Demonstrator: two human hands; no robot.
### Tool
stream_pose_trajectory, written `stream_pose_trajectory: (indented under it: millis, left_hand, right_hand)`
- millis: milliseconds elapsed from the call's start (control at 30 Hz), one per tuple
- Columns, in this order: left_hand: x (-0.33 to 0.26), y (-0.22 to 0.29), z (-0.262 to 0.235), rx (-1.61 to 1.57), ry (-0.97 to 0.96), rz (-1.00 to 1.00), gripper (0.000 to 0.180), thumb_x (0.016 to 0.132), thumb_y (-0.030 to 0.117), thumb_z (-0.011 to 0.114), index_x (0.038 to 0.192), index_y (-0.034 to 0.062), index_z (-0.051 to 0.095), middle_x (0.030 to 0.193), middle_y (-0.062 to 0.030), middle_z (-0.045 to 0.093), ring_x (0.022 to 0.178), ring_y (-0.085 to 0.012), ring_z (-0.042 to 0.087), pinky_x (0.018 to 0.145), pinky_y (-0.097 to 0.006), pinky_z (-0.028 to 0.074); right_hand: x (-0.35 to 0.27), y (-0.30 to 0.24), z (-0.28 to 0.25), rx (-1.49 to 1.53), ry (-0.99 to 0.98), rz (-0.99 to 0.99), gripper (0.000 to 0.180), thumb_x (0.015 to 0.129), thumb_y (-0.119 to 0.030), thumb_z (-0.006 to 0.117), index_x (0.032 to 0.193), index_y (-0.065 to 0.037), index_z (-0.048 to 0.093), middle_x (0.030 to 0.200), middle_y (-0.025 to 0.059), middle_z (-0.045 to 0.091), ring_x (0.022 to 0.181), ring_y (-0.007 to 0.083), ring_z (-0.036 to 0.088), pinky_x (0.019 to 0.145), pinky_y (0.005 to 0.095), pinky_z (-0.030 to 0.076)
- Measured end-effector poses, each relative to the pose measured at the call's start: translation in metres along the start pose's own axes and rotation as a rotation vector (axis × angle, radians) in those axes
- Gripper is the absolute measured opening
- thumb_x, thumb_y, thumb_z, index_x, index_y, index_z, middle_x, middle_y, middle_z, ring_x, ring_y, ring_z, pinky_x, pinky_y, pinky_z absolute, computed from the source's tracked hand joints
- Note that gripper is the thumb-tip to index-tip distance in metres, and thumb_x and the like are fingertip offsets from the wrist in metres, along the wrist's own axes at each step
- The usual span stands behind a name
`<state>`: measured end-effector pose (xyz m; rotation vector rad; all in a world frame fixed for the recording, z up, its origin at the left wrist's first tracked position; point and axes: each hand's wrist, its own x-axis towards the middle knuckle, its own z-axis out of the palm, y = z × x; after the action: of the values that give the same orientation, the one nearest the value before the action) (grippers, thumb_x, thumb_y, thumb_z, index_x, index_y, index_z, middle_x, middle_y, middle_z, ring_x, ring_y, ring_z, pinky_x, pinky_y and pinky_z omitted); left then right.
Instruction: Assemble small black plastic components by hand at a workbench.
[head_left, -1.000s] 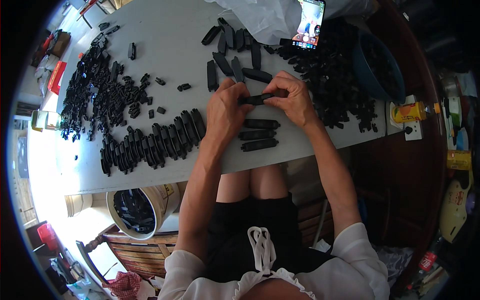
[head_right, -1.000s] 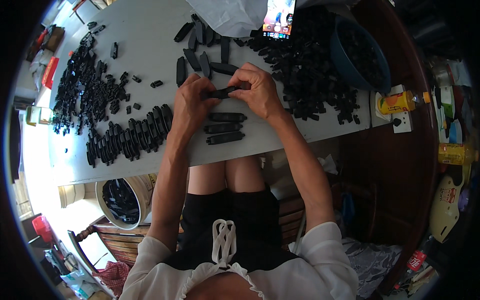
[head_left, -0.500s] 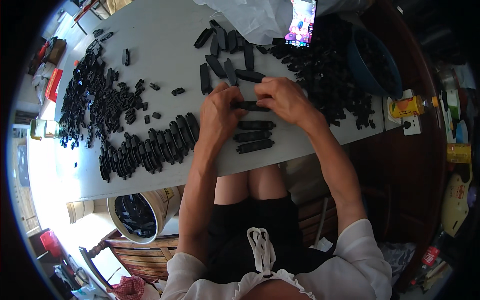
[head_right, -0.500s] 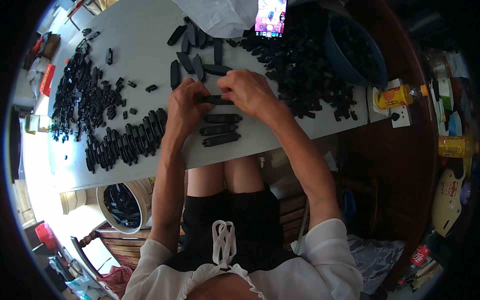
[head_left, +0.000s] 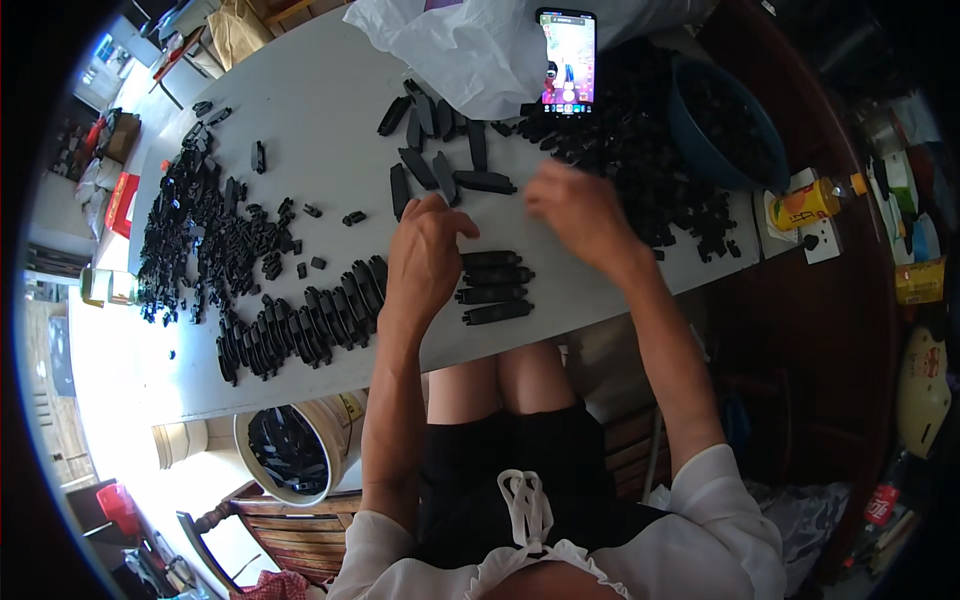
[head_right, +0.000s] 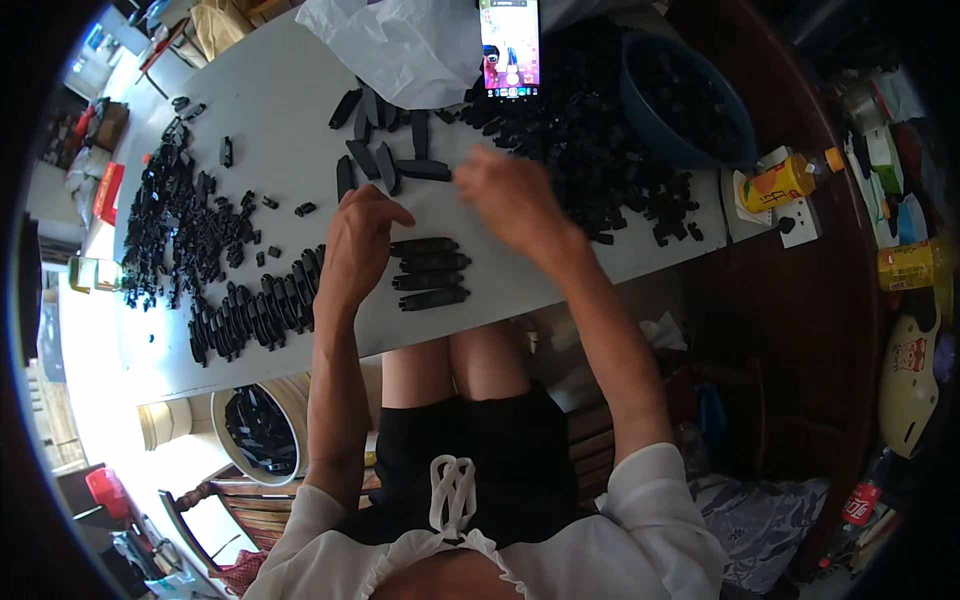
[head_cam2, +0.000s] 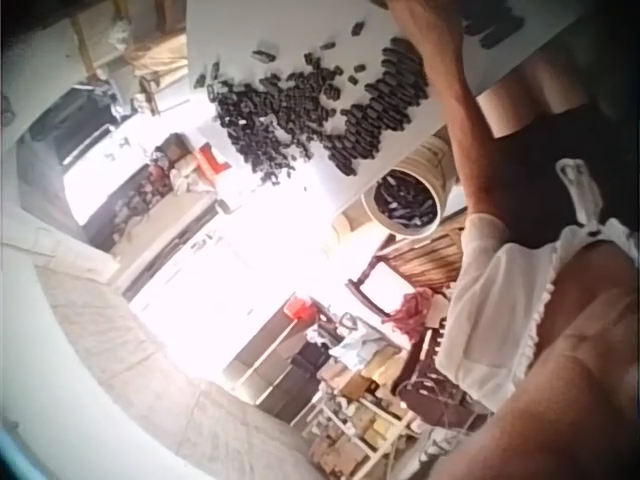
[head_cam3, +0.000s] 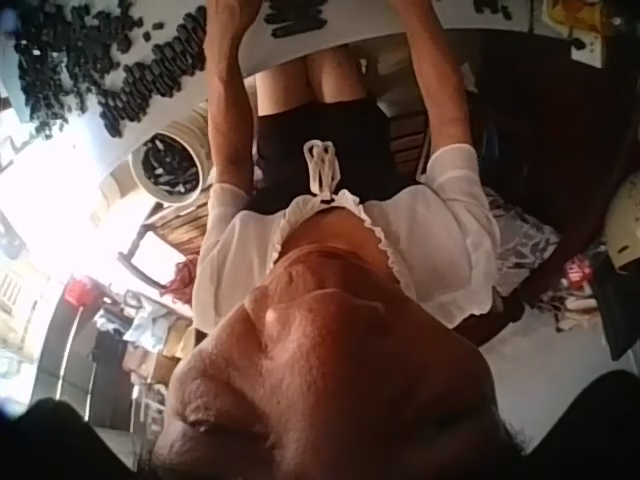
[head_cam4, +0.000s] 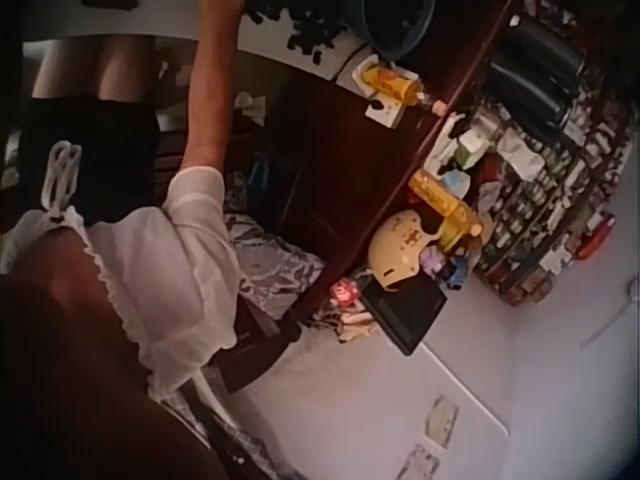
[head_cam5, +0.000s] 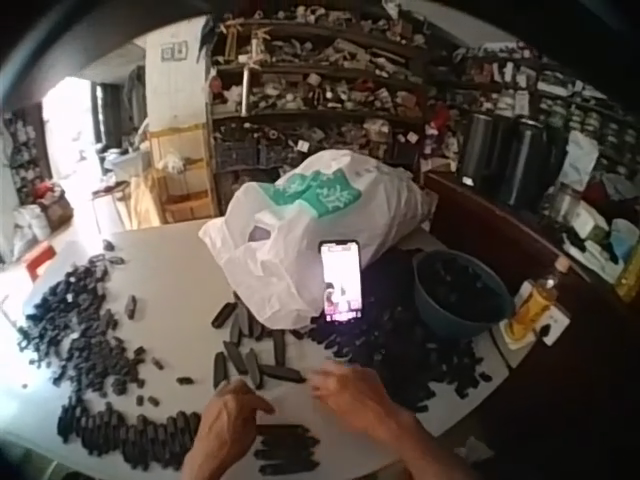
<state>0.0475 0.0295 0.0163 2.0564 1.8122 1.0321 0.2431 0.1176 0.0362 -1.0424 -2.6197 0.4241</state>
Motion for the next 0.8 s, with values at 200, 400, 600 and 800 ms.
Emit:
stream_pose_trajectory:
  millis: [200, 400, 600, 800]
  left_hand:
    - [0.040, 0.005, 0.024, 0.251, 0.156, 0.082, 0.025, 0.072, -0.008, 0.054, 0.092, 0.0025, 0.064, 0.087, -0.0138, 0.053, 0.085, -0.0338, 0.053, 0.070, -0.043, 0.046]
    - [0.048, 0.003, 0.039, 0.266, 0.086, 0.070, 0.016, 0.072, -0.007, 0.057, 0.085, 0.0006, 0.051, 0.088, -0.0155, 0.052, 0.085, -0.0370, 0.056, 0.067, -0.046, 0.046]
    - [0.044, 0.008, 0.033, 0.211, -0.033, 0.012, 0.031, 0.068, -0.004, 0.068, 0.089, 0.0022, 0.045, 0.088, -0.0183, 0.054, 0.080, -0.0440, 0.057, 0.064, -0.049, 0.045]
    - [0.034, 0.010, 0.031, -0.021, -0.075, 0.046, 0.036, 0.064, -0.004, 0.073, 0.090, 0.0027, 0.049, 0.086, -0.0136, 0.056, 0.078, -0.0366, 0.058, 0.066, -0.043, 0.046]
  right_hand:
    - [0.014, 0.044, 0.001, -0.283, 0.235, 0.077, 0.007, 0.079, 0.004, 0.058, 0.082, -0.001, 0.062, 0.091, 0.0149, 0.058, 0.088, 0.0320, 0.063, 0.070, 0.0417, 0.054]
    - [0.015, 0.047, 0.009, -0.320, 0.221, 0.116, 0.009, 0.076, 0.007, 0.060, 0.080, -0.001, 0.061, 0.093, 0.0156, 0.057, 0.092, 0.0322, 0.062, 0.070, 0.0420, 0.054]
    - [0.007, 0.038, 0.007, -0.123, 0.428, 0.033, 0.018, 0.078, 0.007, 0.059, 0.094, -0.002, 0.057, 0.083, 0.0121, 0.052, 0.082, 0.0285, 0.059, 0.069, 0.0391, 0.050]
    - [-0.019, 0.022, 0.006, 1.168, 0.179, 0.290, 0.019, 0.088, 0.002, 0.056, 0.105, -0.004, 0.058, 0.081, 0.0045, 0.058, 0.062, 0.0099, 0.059, 0.053, 0.0236, 0.049]
